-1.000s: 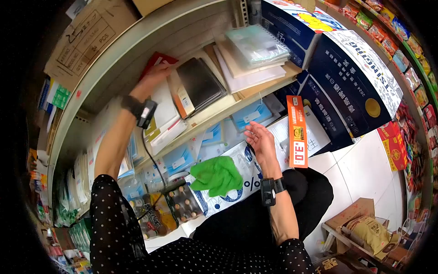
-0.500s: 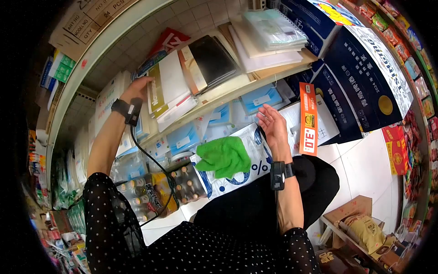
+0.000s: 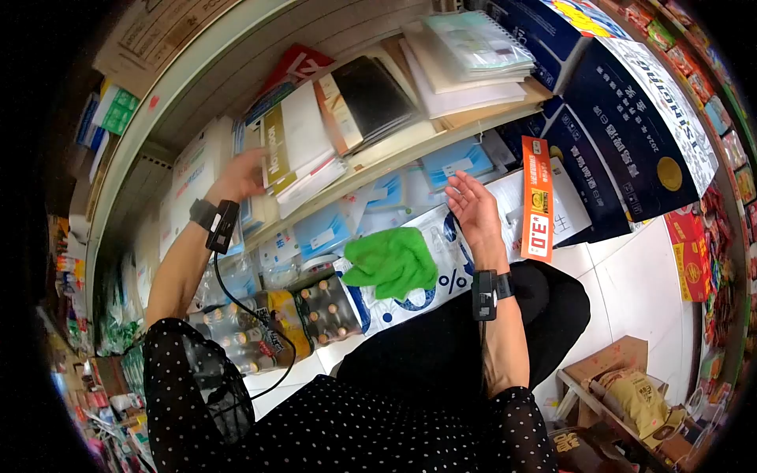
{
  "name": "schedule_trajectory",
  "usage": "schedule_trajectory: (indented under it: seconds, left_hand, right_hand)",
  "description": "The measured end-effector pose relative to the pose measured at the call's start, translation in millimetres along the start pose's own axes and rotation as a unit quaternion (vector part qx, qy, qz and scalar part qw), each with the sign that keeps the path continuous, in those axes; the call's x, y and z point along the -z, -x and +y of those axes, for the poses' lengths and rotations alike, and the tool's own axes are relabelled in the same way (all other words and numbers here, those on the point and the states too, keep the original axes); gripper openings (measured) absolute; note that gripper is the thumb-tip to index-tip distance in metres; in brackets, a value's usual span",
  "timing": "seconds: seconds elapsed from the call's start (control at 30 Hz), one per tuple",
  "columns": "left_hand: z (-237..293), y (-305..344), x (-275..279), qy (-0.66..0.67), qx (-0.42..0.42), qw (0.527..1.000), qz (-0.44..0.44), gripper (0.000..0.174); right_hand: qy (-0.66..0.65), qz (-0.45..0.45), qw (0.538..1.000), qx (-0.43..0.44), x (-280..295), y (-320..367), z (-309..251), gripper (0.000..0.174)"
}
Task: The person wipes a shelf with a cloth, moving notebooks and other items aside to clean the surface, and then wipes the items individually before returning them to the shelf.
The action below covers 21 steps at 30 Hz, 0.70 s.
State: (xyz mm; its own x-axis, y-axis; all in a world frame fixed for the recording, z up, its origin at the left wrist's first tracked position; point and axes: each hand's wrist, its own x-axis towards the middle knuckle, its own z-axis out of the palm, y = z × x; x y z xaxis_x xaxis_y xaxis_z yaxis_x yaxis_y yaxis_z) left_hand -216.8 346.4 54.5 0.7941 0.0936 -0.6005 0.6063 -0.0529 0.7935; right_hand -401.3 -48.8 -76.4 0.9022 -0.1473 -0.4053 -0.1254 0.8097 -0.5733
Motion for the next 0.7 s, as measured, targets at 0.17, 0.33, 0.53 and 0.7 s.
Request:
schedule_trajectory:
  seconds: [0.17,0.33,0.53,0.7]
  left_hand:
    - [-12.0,28.4,8.0,-0.103,0.015,0.993,0.051,0.049]
    - [-6.7,32.1,4.3,-0.053,0.015,0.998,-0.012,0.048]
    - [-9.0,30.4,10.9,-0.008,0.012,0.997,-0.072,0.040]
    - [-12.9,8.8,7.2,0.122,0.091,0.987,-0.043,0.040]
  right_hand:
    - [0.062,-0.121,0.991,0.011,-33.8,17.0,-5.7,0.040]
    - [0.216,-0.198,0.954,0.057,-115.4,26.0,-2.0,0.041]
    - [0.560,-0.153,0.792,0.186,-158.2,-19.9,42.2,0.044]
    - [0.672,-0.114,0.697,0.224,-170.5,-20.6,49.6,0.040]
